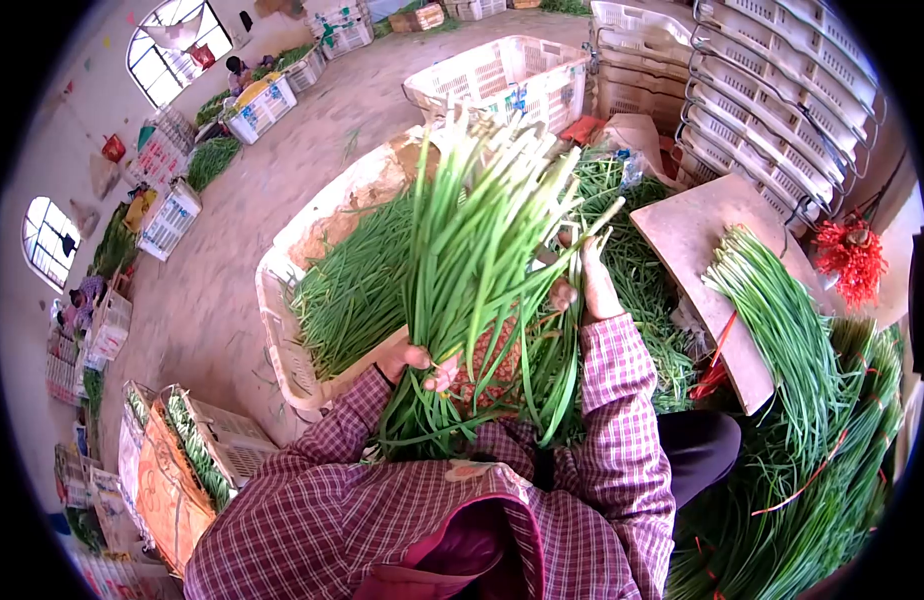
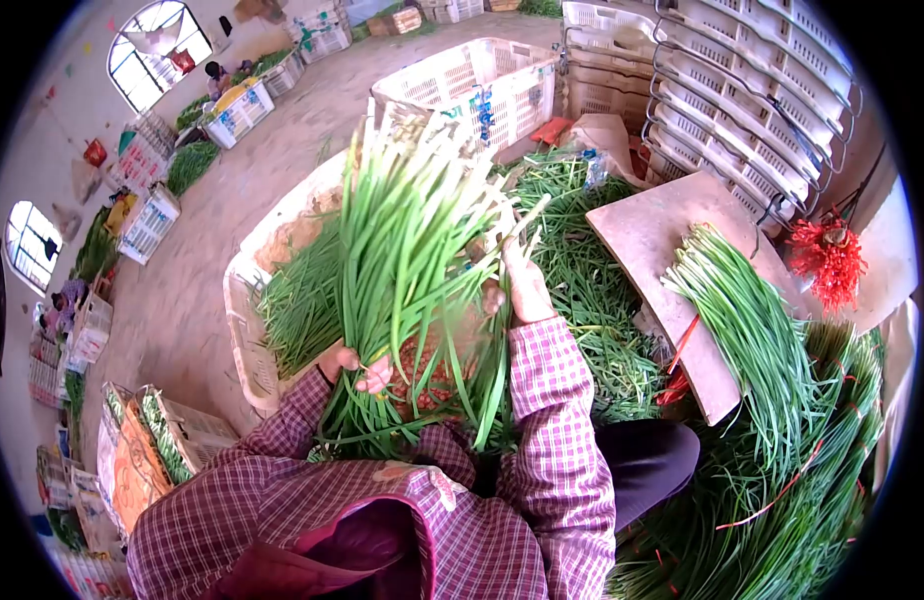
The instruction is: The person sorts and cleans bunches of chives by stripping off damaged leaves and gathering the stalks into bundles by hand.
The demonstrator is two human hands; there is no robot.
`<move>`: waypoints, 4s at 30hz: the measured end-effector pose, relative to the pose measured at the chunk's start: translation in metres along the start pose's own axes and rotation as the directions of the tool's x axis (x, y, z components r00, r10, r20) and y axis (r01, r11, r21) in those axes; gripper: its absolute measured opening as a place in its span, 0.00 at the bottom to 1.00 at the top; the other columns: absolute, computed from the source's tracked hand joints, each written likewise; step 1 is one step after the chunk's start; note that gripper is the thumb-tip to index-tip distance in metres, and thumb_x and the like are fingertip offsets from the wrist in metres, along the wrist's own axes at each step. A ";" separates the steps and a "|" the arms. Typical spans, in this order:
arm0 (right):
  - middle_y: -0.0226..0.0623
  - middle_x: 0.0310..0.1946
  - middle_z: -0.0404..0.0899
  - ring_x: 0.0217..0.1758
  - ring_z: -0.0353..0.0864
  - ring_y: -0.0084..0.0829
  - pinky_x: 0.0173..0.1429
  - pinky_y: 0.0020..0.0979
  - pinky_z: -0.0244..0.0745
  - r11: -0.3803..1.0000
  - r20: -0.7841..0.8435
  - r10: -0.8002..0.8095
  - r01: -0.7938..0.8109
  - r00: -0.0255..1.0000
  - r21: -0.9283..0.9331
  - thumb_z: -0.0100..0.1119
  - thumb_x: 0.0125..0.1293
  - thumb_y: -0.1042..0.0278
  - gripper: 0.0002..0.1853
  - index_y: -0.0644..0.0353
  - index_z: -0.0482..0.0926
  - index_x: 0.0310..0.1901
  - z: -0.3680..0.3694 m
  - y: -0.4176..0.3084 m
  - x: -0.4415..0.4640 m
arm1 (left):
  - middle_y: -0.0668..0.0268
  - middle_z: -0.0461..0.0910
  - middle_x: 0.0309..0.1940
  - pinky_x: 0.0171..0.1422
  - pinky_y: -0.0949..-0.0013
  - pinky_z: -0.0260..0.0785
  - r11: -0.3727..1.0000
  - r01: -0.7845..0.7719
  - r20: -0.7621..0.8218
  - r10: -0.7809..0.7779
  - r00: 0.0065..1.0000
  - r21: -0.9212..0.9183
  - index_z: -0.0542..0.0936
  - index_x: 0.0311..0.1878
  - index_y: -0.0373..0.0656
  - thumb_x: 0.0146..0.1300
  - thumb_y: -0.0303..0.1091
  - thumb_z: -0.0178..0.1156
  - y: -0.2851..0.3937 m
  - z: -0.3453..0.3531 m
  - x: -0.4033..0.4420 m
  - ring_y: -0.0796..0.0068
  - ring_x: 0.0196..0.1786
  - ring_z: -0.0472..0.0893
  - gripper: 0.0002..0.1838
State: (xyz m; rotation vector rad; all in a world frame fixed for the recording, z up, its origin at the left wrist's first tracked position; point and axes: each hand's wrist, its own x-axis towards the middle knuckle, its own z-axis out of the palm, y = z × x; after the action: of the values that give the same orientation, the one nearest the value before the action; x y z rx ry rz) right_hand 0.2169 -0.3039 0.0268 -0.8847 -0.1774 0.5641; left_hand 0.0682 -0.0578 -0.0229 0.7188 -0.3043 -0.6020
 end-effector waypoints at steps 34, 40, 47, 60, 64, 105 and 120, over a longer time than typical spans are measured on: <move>0.39 0.58 0.70 0.57 0.72 0.37 0.60 0.41 0.70 0.972 0.286 -0.177 0.123 0.942 0.199 0.70 0.37 0.34 0.55 0.61 0.61 0.64 -0.119 0.013 -0.035 | 0.58 0.63 0.63 0.70 0.63 0.52 0.372 0.423 -0.185 -0.530 0.827 0.826 0.55 0.68 0.34 0.36 0.29 0.77 0.054 -0.014 0.078 0.68 0.65 0.63 0.55; 0.43 0.62 0.64 0.61 0.69 0.39 0.62 0.42 0.68 0.965 0.356 -0.256 0.214 0.898 0.155 0.69 0.37 0.32 0.59 0.61 0.56 0.66 -0.099 0.006 -0.024 | 0.54 0.69 0.60 0.70 0.57 0.53 0.305 0.403 -0.267 -0.404 0.875 0.863 0.66 0.62 0.34 0.38 0.62 0.71 0.119 0.000 0.110 0.64 0.64 0.66 0.53; 0.44 0.63 0.62 0.63 0.66 0.41 0.66 0.44 0.62 0.980 0.388 -0.200 0.176 0.900 0.096 0.68 0.40 0.32 0.58 0.61 0.54 0.67 -0.088 0.007 -0.023 | 0.56 0.66 0.61 0.69 0.64 0.55 0.661 0.011 0.076 -0.103 0.992 0.750 0.60 0.65 0.32 0.41 0.67 0.67 0.077 0.045 0.171 0.67 0.64 0.65 0.57; 0.35 0.46 0.79 0.47 0.78 0.23 0.51 0.26 0.74 0.830 0.040 -0.474 0.461 0.880 -0.312 0.67 0.55 0.72 0.26 0.64 0.71 0.55 -0.017 -0.015 -0.038 | 0.66 0.73 0.54 0.62 0.69 0.65 0.689 -0.208 -0.065 0.348 0.935 0.694 0.64 0.63 0.37 0.49 0.23 0.68 0.034 0.103 0.172 0.77 0.56 0.72 0.37; 0.35 0.45 0.80 0.45 0.78 0.24 0.52 0.27 0.72 0.850 -0.040 -0.505 0.489 0.862 -0.195 0.64 0.59 0.71 0.19 0.63 0.74 0.52 -0.025 -0.006 -0.038 | 0.68 0.76 0.50 0.57 0.73 0.67 0.735 -0.149 -0.180 0.348 0.920 0.662 0.69 0.59 0.38 0.49 0.20 0.66 0.034 0.101 0.166 0.78 0.52 0.75 0.31; 0.37 0.39 0.78 0.38 0.77 0.24 0.44 0.25 0.75 0.771 -0.100 -0.577 0.501 0.810 -0.392 0.65 0.56 0.70 0.18 0.65 0.72 0.46 0.014 -0.033 -0.071 | 0.66 0.76 0.48 0.59 0.70 0.66 0.510 -0.088 -0.138 0.389 0.911 0.855 0.65 0.59 0.35 0.47 0.19 0.64 0.047 0.105 0.153 0.77 0.50 0.74 0.33; 0.40 0.25 0.81 0.26 0.80 0.30 0.36 0.31 0.74 0.630 -0.330 -0.663 0.262 0.672 -0.731 0.64 0.54 0.58 0.15 0.63 0.80 0.36 -0.036 -0.001 -0.059 | 0.51 0.75 0.24 0.32 0.52 0.68 -0.252 0.332 -0.144 0.557 0.818 0.909 0.64 0.42 0.35 0.43 0.28 0.63 -0.035 0.104 0.177 0.47 0.30 0.77 0.23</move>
State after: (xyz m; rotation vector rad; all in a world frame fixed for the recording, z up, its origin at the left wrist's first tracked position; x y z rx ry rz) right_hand 0.1810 -0.3606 0.0102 -1.5737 -0.0387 -0.3581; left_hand 0.1464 -0.2414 0.0383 2.5357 -0.2471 0.3944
